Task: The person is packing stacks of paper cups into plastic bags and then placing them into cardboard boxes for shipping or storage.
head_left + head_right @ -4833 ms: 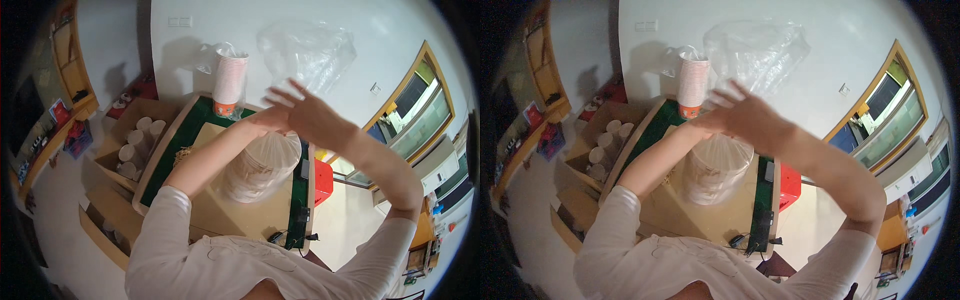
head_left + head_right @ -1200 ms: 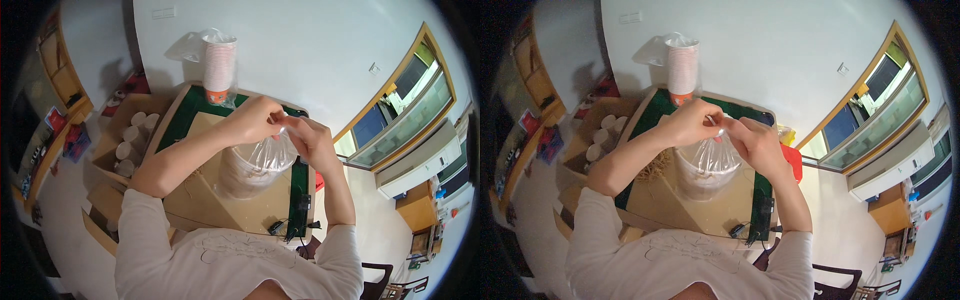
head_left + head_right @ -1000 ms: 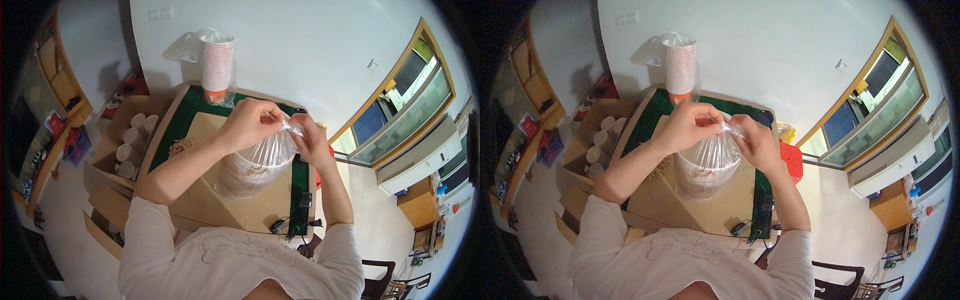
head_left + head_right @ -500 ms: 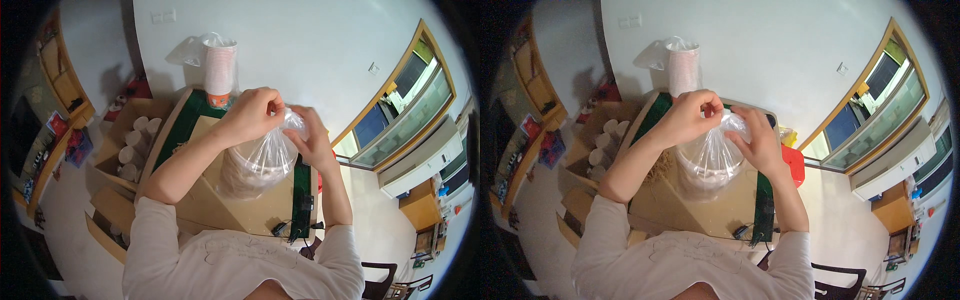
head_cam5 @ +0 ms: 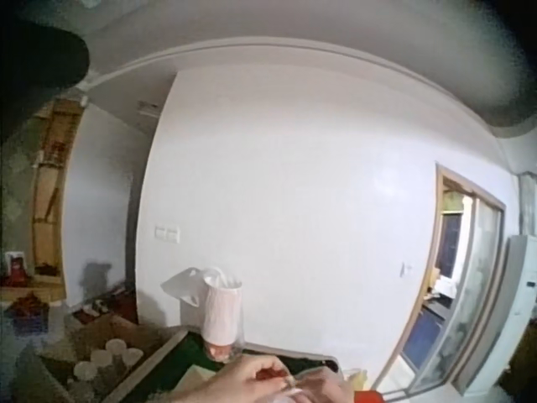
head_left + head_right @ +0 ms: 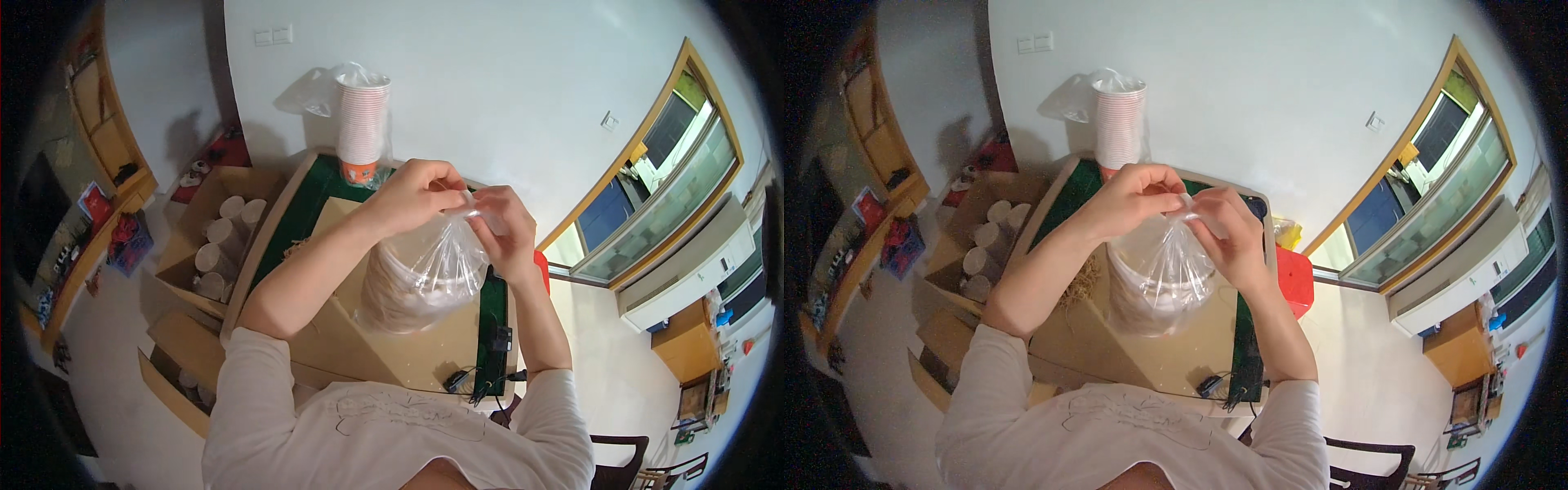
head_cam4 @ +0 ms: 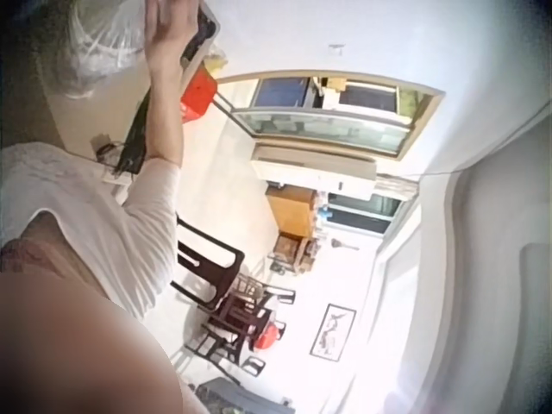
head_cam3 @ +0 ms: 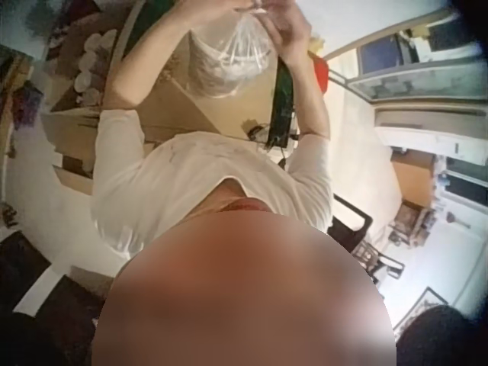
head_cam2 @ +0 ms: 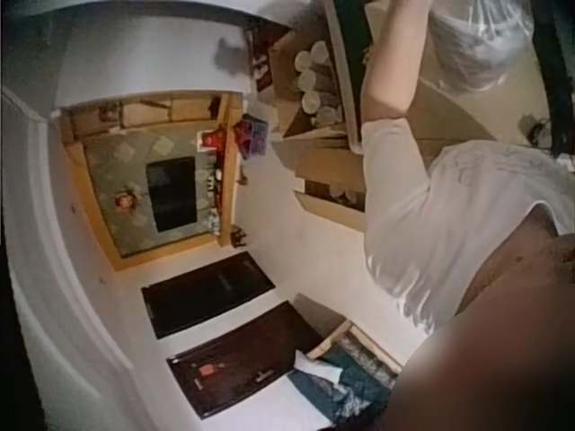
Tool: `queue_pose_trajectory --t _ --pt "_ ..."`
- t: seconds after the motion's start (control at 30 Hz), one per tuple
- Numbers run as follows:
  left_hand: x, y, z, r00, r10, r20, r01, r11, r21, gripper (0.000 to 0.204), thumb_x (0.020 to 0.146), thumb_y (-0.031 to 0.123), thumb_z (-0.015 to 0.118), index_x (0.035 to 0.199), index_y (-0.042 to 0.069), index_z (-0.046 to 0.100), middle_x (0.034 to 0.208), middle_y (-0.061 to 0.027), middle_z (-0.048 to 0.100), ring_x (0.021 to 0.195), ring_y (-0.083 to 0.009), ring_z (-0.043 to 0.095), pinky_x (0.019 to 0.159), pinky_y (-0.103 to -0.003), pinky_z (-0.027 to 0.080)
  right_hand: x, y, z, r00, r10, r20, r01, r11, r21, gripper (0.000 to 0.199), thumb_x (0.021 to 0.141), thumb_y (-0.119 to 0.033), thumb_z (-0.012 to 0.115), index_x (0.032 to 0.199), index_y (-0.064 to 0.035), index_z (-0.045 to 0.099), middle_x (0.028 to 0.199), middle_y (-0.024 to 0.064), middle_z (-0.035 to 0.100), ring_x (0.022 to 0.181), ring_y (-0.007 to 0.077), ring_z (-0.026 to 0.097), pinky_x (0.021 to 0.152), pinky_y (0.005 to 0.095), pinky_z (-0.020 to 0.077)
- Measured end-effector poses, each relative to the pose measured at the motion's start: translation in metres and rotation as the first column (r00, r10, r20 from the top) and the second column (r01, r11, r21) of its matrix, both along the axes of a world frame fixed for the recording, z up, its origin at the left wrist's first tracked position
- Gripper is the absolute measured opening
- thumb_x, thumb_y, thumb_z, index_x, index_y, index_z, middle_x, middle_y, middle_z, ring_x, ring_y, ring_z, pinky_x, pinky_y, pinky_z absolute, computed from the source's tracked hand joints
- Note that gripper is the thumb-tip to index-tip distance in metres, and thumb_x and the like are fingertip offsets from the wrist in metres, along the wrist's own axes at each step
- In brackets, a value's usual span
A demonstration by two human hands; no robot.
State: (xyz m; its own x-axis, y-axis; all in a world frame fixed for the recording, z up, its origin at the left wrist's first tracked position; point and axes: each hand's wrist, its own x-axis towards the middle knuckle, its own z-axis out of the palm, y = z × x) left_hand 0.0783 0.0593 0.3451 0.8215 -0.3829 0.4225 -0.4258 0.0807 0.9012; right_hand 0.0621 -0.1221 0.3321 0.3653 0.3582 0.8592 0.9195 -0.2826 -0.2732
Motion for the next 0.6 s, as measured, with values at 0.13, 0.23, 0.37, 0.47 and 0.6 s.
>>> queue_pose_trajectory --t 0.13,0.23,0.37,0.47,0.6 --pt "-0.003 0.003 0.011 0.987 0.122 0.105 -0.119 0.992 -0.029 0.011 0.077 0.009 0.059 0.082 -0.001 0.059 0.075 -0.0044 0.061 0.071 -0.0098 0.056 0.063 -0.024 0.045 -0.005 0.0 0.001 0.998 -0.057 -0.025 0.054 0.994 -0.092 0.021 0.071 0.0 0.069 0.087 -0.0004 0.055 0.095 0.0131 0.057 0.086 0.0267 0.057 0.066 0.0302 0.048" --pt "-0.012 -0.006 0.028 0.954 0.186 0.234 -0.195 0.981 0.013 0.009 0.079 0.008 0.059 0.084 0.0 0.059 0.078 -0.0024 0.06 0.073 -0.0085 0.055 0.066 -0.023 0.045 -0.01 -0.001 0.008 0.995 -0.057 -0.083 0.049 0.994 -0.093 0.016 0.073 -0.001 0.066 0.085 0.0 0.056 0.095 0.0129 0.057 0.088 0.0258 0.057 0.068 0.0306 0.0474" --pt "-0.012 -0.015 0.047 0.913 0.197 0.357 -0.209 0.978 -0.005 0.008 0.079 0.006 0.059 0.084 0.0 0.059 0.079 -0.0013 0.06 0.075 -0.0076 0.054 0.069 -0.024 0.044 -0.007 -0.004 0.018 0.987 -0.037 -0.156 0.038 0.999 0.006 0.01 0.078 -0.003 0.062 0.083 -0.0001 0.054 0.086 0.0086 0.056 0.079 0.0176 0.055 0.069 0.0262 0.0428" --pt "-0.012 -0.02 0.052 0.886 0.228 0.403 -0.243 0.97 -0.014 0.007 0.078 0.006 0.059 0.082 0.0 0.059 0.078 -0.0022 0.06 0.074 -0.0094 0.055 0.071 -0.025 0.045 0.0 -0.001 0.026 0.903 0.135 -0.409 -0.069 0.983 0.172 0.01 0.082 -0.003 0.061 0.087 -0.0022 0.052 0.082 0.0013 0.053 0.075 0.0073 0.048 0.066 0.0206 0.0395" --pt "-0.014 -0.016 0.047 0.798 0.302 0.521 -0.284 0.952 -0.117 0.007 0.075 0.006 0.06 0.08 0.001 0.058 0.077 -0.0042 0.06 0.073 -0.0114 0.056 0.069 -0.027 0.045 -0.004 0.003 0.05 0.609 -0.001 -0.793 -0.089 0.994 -0.07 0.02 0.091 -0.023 0.051 0.092 -0.003 0.053 0.079 -0.0018 0.052 0.072 0.0065 0.048 0.06 0.0212 0.04"
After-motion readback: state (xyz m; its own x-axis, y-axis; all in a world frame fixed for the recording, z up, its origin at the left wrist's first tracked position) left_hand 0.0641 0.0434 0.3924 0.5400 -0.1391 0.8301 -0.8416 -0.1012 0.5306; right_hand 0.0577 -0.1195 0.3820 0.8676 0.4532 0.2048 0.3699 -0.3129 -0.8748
